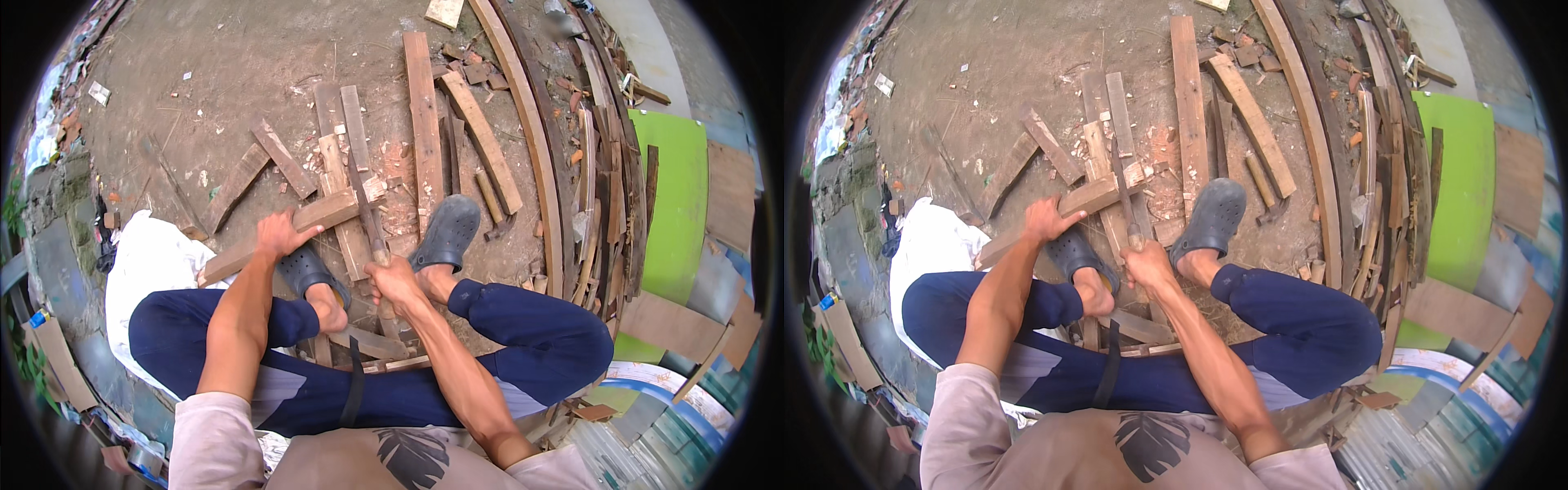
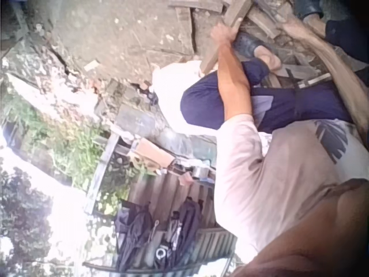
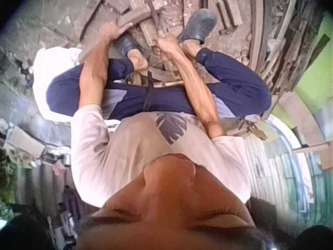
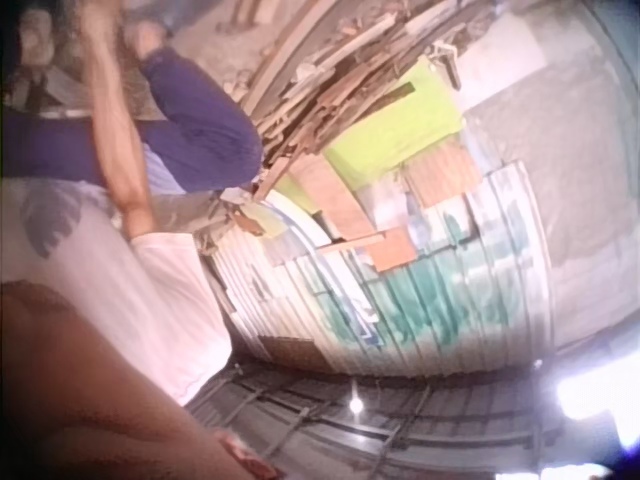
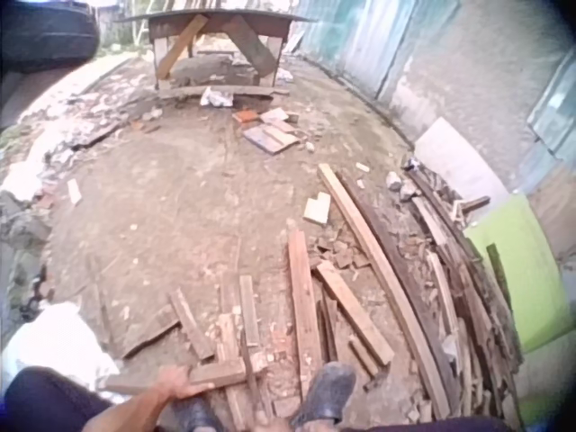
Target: The person sits on the ground and uses a hand saw to cut and shape a small wooden plank. They repeatedly saw along the edge, pause to inspect the cut, and continue shaping the wood.
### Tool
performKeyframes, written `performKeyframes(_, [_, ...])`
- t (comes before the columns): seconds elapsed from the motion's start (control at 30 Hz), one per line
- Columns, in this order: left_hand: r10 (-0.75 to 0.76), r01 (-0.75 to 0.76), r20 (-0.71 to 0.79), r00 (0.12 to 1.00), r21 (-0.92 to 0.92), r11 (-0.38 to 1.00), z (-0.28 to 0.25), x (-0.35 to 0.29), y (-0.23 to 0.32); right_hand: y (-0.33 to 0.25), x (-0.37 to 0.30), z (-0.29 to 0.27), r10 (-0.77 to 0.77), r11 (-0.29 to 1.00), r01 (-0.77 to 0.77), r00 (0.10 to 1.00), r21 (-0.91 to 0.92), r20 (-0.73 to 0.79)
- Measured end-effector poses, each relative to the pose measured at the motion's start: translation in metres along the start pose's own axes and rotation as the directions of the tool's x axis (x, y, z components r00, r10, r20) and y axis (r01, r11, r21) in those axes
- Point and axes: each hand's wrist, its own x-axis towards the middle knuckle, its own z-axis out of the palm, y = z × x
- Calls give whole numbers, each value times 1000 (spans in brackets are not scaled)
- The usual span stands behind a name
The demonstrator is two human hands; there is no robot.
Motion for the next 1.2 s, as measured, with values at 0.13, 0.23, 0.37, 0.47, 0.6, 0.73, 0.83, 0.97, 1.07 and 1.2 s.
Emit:
performKeyframes(0.13, [-6, 6, -23, 1000, -23, 1000, -3, -1, -6, -35, -39, 6, -381, 924, 380, 915, -36, -134])
performKeyframes(0.23, [4, -5, -29, 1000, -27, 1000, -3, 1, -5, -19, -20, 4, -563, 826, 538, 804, -170, -193])
performKeyframes(0.37, [12, -12, -5, 1000, -12, 1000, -1, 4, -3, 28, 12, -1, -173, 980, 161, 980, -116, -102])
performKeyframes(0.47, [-16, 16, 18, 1000, 4, 1000, 1, -2, -6, -17, -26, 6, -264, 965, 263, 961, -16, -82])
performKeyframes(0.6, [-17, 17, 6, 1000, 4, 1000, -4, 0, -4, -18, -25, 16, -592, 791, 610, 741, -52, -315])
performKeyframes(0.73, [-13, 13, -14, 1000, 8, 1000, -5, -4, 3, 4, 0, 11, -47, 999, 47, 998, -25, -36])
performKeyframes(0.83, [-35, 35, 16, 999, -8, 999, -8, -4, 0, -17, -26, 12, -307, 951, 299, 943, -74, -128])
performKeyframes(0.97, [-4, 3, -15, 1000, -18, 1000, -4, -1, -2, -7, -12, 6, -411, 910, 413, 892, -34, -186])
performKeyframes(1.07, [32, -33, -31, 999, -17, 999, 1, -1, -1, 24, 12, -2, -73, 964, 53, 995, -259, -69])
performKeyframes(1.2, [-7, 7, 14, 1000, -1, 1000, -1, -3, -6, -25, -39, 10, -322, 946, 318, 944, -60, -70])
